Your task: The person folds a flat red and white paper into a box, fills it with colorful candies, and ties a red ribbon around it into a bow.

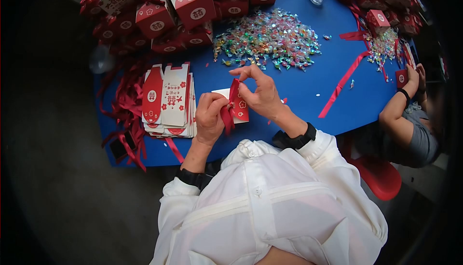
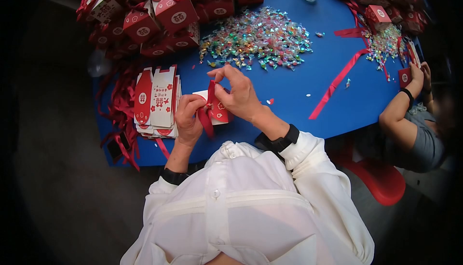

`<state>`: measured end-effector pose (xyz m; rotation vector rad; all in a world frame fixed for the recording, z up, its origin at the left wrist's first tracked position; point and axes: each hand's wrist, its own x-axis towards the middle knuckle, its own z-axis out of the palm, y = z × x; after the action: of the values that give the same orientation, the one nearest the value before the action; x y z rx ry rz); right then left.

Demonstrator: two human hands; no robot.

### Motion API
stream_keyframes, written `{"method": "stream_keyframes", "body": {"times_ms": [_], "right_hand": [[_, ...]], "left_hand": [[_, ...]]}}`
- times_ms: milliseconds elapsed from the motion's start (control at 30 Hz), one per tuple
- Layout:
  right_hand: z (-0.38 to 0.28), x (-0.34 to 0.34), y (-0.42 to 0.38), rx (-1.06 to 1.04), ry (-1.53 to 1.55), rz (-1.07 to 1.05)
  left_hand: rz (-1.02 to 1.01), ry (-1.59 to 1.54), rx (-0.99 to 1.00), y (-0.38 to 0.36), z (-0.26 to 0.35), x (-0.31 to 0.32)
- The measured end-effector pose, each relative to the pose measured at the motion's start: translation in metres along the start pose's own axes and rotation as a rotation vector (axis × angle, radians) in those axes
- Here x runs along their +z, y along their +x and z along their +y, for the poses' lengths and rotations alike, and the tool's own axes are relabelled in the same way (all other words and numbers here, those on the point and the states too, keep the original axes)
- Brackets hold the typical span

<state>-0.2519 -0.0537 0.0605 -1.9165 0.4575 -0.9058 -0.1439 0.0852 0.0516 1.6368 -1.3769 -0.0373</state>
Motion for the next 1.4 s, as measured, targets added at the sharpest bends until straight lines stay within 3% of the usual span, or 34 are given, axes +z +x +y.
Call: {"method": "stream_keyframes", "body": {"times_ms": [33, 167, 367, 467, 533, 633, 733, 1000, 1167, 1300, 1367, 1400], "right_hand": [[-0.004, -0.002, -0.001, 0.191, 0.249, -0.085], [-0.011, -0.012, 0.0, 0.119, 0.383, -0.188], [-0.027, -0.033, -0.001, -0.08, -0.041, -0.274], [-0.033, -0.045, -0.001, -0.015, -0.08, -0.269], [-0.042, -0.057, 0.001, 0.192, -0.116, -0.404], [-0.025, -0.065, -0.005, 0.025, -0.19, -0.376], [-0.017, -0.076, -0.01, 0.14, -0.244, -0.404], [0.003, -0.079, -0.025, 0.194, -0.276, -0.445], [0.007, -0.087, -0.02, 0.256, -0.163, -0.515], [0.008, -0.066, -0.023, 0.039, -0.099, -0.476], [0.003, -0.056, -0.023, -0.027, -0.095, -0.486], [-0.008, -0.053, -0.021, 0.172, -0.068, -0.543]], "left_hand": [[0.0, 0.011, -0.001, -0.001, 0.0, 0.0], [0.002, -0.017, -0.033, -0.001, -0.002, 0.0], [0.014, -0.07, -0.089, -0.003, -0.001, -0.001], [0.033, -0.106, -0.138, -0.003, 0.0, -0.003], [0.043, -0.115, -0.156, -0.002, 0.005, -0.004], [0.054, -0.098, -0.163, -0.004, 0.006, -0.005], [0.048, -0.034, -0.18, -0.008, 0.004, -0.012], [-0.011, 0.023, -0.261, -0.022, 0.003, -0.023], [-0.149, -0.13, -0.4, -0.016, -0.007, -0.051], [-0.061, -0.245, -0.59, -0.013, -0.014, -0.059], [-0.112, -0.224, -0.606, -0.006, 0.002, -0.056], [-0.213, -0.033, -0.453, 0.001, 0.013, -0.05]]}}
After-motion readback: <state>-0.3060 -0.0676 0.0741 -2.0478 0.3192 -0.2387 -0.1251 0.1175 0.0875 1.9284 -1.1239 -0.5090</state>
